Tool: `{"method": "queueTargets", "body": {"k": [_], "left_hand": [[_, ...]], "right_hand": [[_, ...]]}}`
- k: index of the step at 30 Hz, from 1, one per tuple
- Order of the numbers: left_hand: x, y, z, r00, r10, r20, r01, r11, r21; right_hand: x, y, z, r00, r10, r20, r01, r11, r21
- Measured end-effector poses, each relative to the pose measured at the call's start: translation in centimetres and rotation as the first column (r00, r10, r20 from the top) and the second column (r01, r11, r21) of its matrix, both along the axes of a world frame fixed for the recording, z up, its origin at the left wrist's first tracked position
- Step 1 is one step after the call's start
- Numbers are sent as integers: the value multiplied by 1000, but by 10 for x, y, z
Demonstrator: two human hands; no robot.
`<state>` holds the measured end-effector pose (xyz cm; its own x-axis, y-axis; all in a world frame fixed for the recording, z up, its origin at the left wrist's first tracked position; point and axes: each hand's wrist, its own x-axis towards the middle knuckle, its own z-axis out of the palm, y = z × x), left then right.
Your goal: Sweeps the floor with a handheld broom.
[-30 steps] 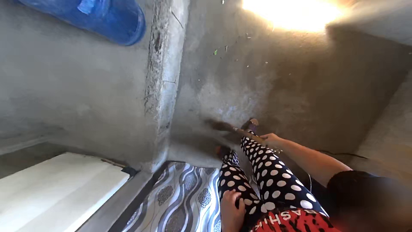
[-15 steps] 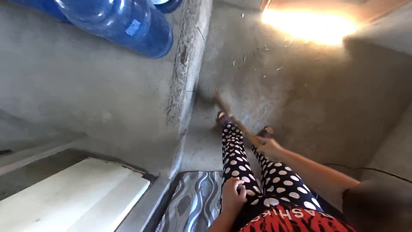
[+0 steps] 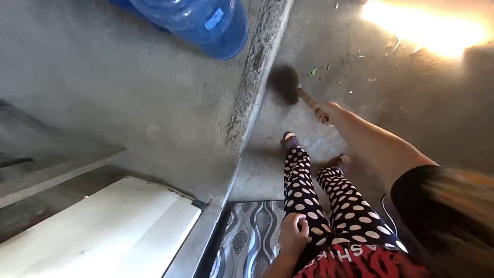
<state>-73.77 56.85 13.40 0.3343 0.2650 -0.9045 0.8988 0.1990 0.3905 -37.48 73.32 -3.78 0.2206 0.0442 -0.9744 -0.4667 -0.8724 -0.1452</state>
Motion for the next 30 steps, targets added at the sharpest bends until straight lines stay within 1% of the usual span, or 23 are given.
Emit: {"method": "queueTargets", "body": {"k": [1, 3, 5, 7, 9, 10, 12, 14, 16, 17, 18, 19, 20, 21, 22, 24, 26, 28, 30], "left_hand": [[0, 2, -1, 1000, 3, 4, -3, 1000, 2], [-2, 7, -2, 1000, 4, -3, -5, 1000, -12], [-2, 11, 0, 1000, 14, -7, -14, 999, -35], [0, 15, 1, 1000, 11, -14, -12, 999, -38], [1, 18, 1, 1000, 7, -23, -8, 999, -40], [2, 19, 0, 1000, 16, -23, -17, 999, -44], [2, 19, 0, 999, 35, -13, -35, 998, -44], [1, 19, 1, 999, 46, -25, -48, 997, -53], [-1, 17, 0, 998, 49, -35, -51, 997, -51], [-1, 16, 0, 998, 46, -44, -48, 998, -50], [-1, 14, -1, 998, 44, -50, -46, 998, -45], [-1, 13, 0, 998, 44, -53, -46, 998, -36], [0, 11, 1, 997, 47, -53, -49, 999, -22], [3, 11, 2, 997, 46, -58, -47, 999, -18], [7, 12, 4, 997, 40, -66, -41, 999, -20], [16, 14, 6, 997, 34, -76, -35, 999, -13], [27, 15, 9, 995, 63, -81, -63, 998, 2], [38, 17, 10, 991, 110, -75, -108, 994, 28], [50, 16, 8, 987, 143, -70, -138, 988, 70]], "right_hand": [[-4, -12, 9, 1000, 20, 23, -21, 1000, 21], [-24, -39, 31, 995, 97, 12, -98, 994, 51], [-56, -70, 60, 974, 200, -106, -194, 979, 62], [-93, -99, 72, 931, 234, -280, -226, 972, 59], [-126, -110, 66, 851, 306, -426, -301, 950, 81], [-137, -108, 60, 819, 358, -448, -356, 930, 91], [-144, -95, 48, 810, 415, -415, -430, 901, 61], [-124, -78, 40, 857, 406, -318, -429, 903, -2], [-84, -73, 20, 942, 313, -123, -320, 947, -41], [-62, -76, 2, 971, 240, -3, -240, 970, -47], [-39, -73, -6, 983, 175, 62, -170, 983, -71], [-19, -68, -8, 985, 137, 108, -127, 987, -95], [-4, -65, -2, 987, 105, 124, -93, 991, -101], [2, -67, 5, 986, 99, 132, -87, 992, -90], [1, -74, 14, 984, 125, 130, -117, 991, -69], [-16, -90, 42, 967, 251, 31, -250, 968, -34], [-44, -110, 64, 924, 352, -150, -357, 934, -8], [-73, -123, 68, 856, 400, -328, -419, 908, 14], [-95, -117, 59, 777, 429, -460, -471, 882, 26]]}}
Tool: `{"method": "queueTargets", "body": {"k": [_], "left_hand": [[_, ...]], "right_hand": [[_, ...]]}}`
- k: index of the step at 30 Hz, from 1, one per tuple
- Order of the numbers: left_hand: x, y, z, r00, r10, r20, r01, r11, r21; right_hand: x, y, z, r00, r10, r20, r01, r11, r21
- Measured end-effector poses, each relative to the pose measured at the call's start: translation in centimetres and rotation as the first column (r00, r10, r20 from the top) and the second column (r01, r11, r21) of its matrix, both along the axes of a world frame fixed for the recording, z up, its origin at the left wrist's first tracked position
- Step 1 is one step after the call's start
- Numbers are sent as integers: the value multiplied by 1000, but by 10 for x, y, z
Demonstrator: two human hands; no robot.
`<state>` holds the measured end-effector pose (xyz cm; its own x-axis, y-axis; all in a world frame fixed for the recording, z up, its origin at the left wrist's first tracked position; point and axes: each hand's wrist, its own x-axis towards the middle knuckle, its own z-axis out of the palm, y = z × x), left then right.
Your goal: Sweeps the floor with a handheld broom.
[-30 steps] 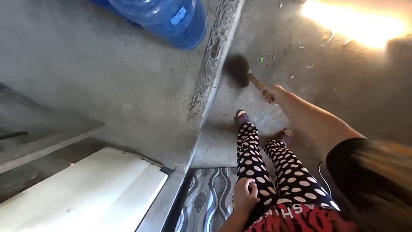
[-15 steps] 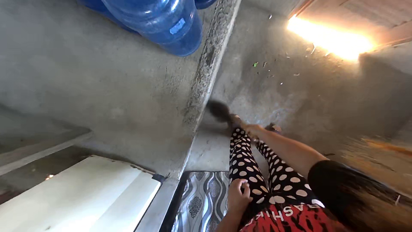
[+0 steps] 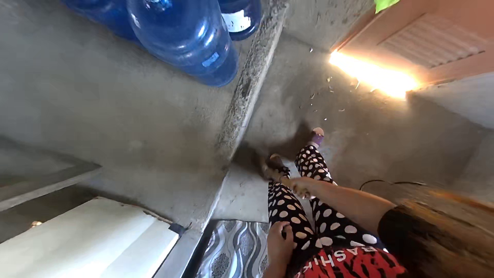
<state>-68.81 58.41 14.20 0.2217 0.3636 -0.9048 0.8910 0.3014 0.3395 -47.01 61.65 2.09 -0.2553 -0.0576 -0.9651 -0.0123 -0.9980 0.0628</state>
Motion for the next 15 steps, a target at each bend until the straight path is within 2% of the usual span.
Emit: {"method": "queueTargets", "body": {"k": [2, 4, 5, 7, 9, 10, 12, 14, 15], "left_hand": [[13, -4, 1, 999, 32, -5, -32, 999, 31], [29, -11, 3, 997, 77, -7, -76, 996, 46], [37, -16, 3, 996, 86, -12, -85, 994, 62], [53, -26, 0, 996, 87, -25, -84, 993, 81], [69, -43, -8, 997, 68, -22, -64, 989, 134], [80, -49, -11, 998, 62, -19, -58, 986, 158], [103, -51, -12, 999, 42, -26, -37, 985, 167], [123, -48, -11, 998, 6, -67, 2, 994, 109], [132, -46, -11, 995, -9, -95, 14, 999, 52]], "right_hand": [[-5, 35, -4, 995, 70, -75, -72, 997, -23], [14, 81, -16, 996, 67, -62, -65, 997, 30], [32, 104, -26, 999, 0, -42, 3, 999, 53], [82, 140, -59, 957, -289, -25, 289, 949, 125], [146, 161, -89, 823, -565, -59, 564, 799, 207], [178, 167, -97, 751, -658, -55, 653, 726, 218], [221, 181, -74, 720, -690, 77, 667, 718, 197], [234, 166, -49, 751, -637, 175, 610, 770, 184], [232, 151, -37, 777, -608, 166, 585, 793, 170]]}}
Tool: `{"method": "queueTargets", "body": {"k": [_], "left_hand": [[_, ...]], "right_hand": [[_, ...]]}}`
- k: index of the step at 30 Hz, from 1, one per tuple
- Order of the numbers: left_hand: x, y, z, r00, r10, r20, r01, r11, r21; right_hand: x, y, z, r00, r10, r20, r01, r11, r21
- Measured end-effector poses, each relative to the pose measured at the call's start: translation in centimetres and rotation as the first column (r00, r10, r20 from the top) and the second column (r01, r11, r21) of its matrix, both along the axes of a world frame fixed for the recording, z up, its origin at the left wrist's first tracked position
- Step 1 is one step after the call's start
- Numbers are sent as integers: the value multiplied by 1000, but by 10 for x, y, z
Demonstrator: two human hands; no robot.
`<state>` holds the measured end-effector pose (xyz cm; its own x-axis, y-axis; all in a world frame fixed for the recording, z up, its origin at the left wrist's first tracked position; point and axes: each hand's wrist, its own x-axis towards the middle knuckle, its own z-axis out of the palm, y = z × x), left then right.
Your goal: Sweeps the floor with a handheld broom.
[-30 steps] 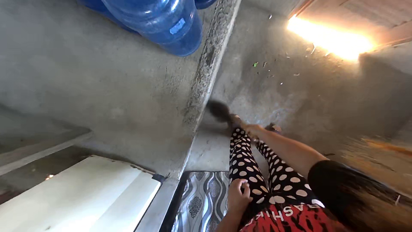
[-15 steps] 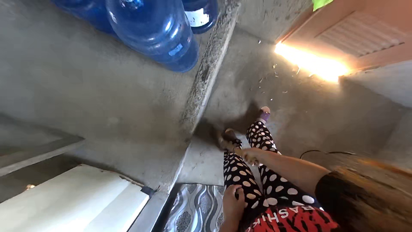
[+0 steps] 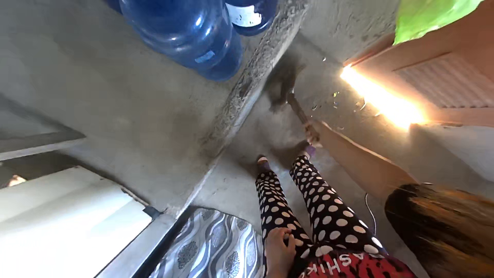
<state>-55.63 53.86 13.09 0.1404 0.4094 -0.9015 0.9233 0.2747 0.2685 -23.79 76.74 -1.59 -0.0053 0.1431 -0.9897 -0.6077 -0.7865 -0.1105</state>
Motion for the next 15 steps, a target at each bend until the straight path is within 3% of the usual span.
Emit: {"method": "queueTargets", "body": {"k": [3, 5, 7, 9, 12, 13, 15], "left_hand": [[22, 5, 2, 999, 15, -38, -18, 998, -65], [35, 13, 8, 998, 47, -47, -50, 995, -82], [46, 14, 11, 997, 45, -57, -50, 994, -94], [52, 12, 11, 998, 37, -48, -41, 996, -78], [51, -7, 1, 999, 9, -35, -9, 1000, 0], [52, -9, 0, 999, 4, -34, -4, 1000, -1], [60, -4, 3, 998, 22, -56, -25, 999, -39]], "right_hand": [[-8, -39, 30, 952, 98, -289, -93, 995, 31], [-13, -35, 40, 874, 66, -481, -96, 995, -38], [-13, -16, 26, 837, 13, -548, -89, 989, -114], [-2, 3, -14, 879, 37, -476, -65, 997, -43], [49, 32, -58, 979, 128, -158, -111, 988, 112], [70, 45, -55, 991, 125, -47, -121, 990, 76], [100, 59, -42, 995, -9, 96, 8, 1000, 5]]}}
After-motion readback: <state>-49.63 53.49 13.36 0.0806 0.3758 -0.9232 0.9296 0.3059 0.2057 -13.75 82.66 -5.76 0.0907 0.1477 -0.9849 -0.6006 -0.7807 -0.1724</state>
